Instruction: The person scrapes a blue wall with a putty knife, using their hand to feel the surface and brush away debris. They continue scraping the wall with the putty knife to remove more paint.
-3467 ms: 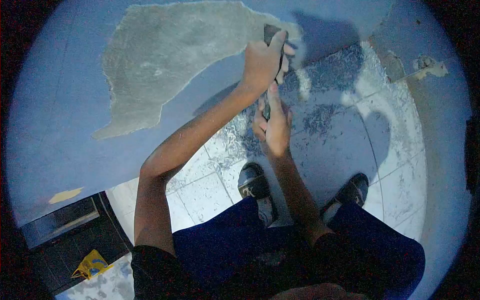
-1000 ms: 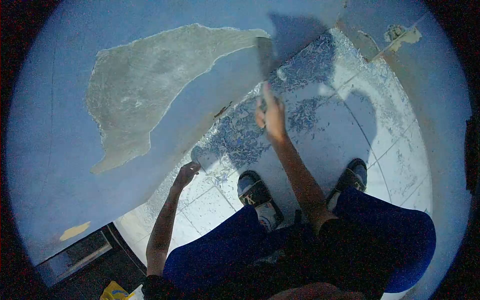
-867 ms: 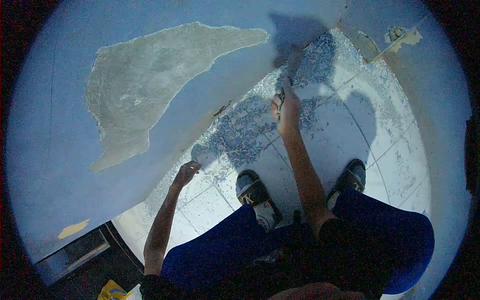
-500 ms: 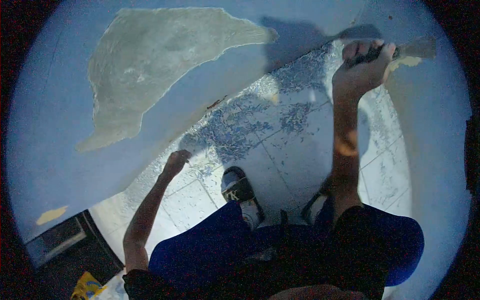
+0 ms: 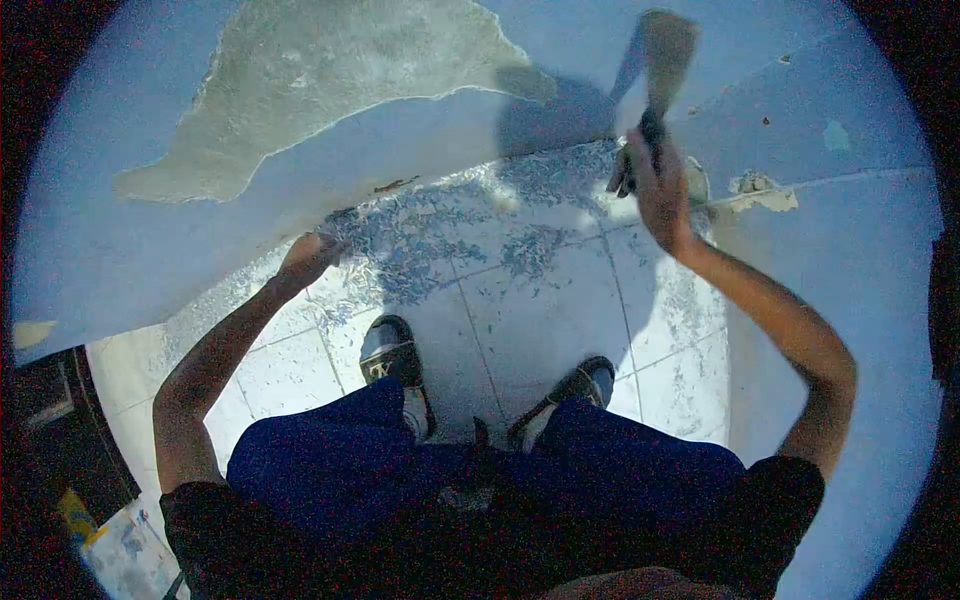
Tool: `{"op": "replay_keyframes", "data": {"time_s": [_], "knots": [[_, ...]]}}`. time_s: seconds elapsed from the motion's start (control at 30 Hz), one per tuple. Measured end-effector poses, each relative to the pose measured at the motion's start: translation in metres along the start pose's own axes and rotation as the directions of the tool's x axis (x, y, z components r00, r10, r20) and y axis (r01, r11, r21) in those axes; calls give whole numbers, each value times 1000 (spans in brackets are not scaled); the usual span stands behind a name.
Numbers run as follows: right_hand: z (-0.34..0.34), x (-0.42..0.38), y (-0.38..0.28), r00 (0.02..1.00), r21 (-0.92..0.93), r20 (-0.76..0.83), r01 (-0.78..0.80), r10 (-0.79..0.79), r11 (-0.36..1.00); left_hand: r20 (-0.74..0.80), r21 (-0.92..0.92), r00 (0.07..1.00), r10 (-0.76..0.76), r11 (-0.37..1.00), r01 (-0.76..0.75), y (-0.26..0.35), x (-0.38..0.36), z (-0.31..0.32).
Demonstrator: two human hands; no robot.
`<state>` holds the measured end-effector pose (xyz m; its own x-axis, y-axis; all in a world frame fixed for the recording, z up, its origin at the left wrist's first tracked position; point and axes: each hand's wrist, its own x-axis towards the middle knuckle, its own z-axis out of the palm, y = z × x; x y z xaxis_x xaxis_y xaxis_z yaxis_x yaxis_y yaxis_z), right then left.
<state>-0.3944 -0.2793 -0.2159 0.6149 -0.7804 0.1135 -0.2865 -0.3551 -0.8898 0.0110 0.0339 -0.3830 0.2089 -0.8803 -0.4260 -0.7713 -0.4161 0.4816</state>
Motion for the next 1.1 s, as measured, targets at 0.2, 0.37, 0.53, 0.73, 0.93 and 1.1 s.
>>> {"op": "replay_keyframes", "data": {"time_s": [0.2,0.37,0.53,0.73,0.93,1.1], "knots": [[7,-31,91,903,-440,430,215,-5,872,65,-119,997,-50,991,57,44,-14,5],[-9,-18,119,820,-453,540,474,-191,755,0,72,989,148,986,-148,67,-59,13],[12,15,141,865,-381,431,433,-258,817,125,40,986,-110,994,106,68,-77,29],[51,32,132,776,-254,464,578,-426,775,238,77,971,4,997,-23,111,-66,25],[37,29,130,809,-427,419,576,-413,697,160,-6,974,158,987,-159,197,-19,26],[-28,24,108,713,-559,434,692,-550,457,31,-27,952,305,952,-304,251,27,24]]}}
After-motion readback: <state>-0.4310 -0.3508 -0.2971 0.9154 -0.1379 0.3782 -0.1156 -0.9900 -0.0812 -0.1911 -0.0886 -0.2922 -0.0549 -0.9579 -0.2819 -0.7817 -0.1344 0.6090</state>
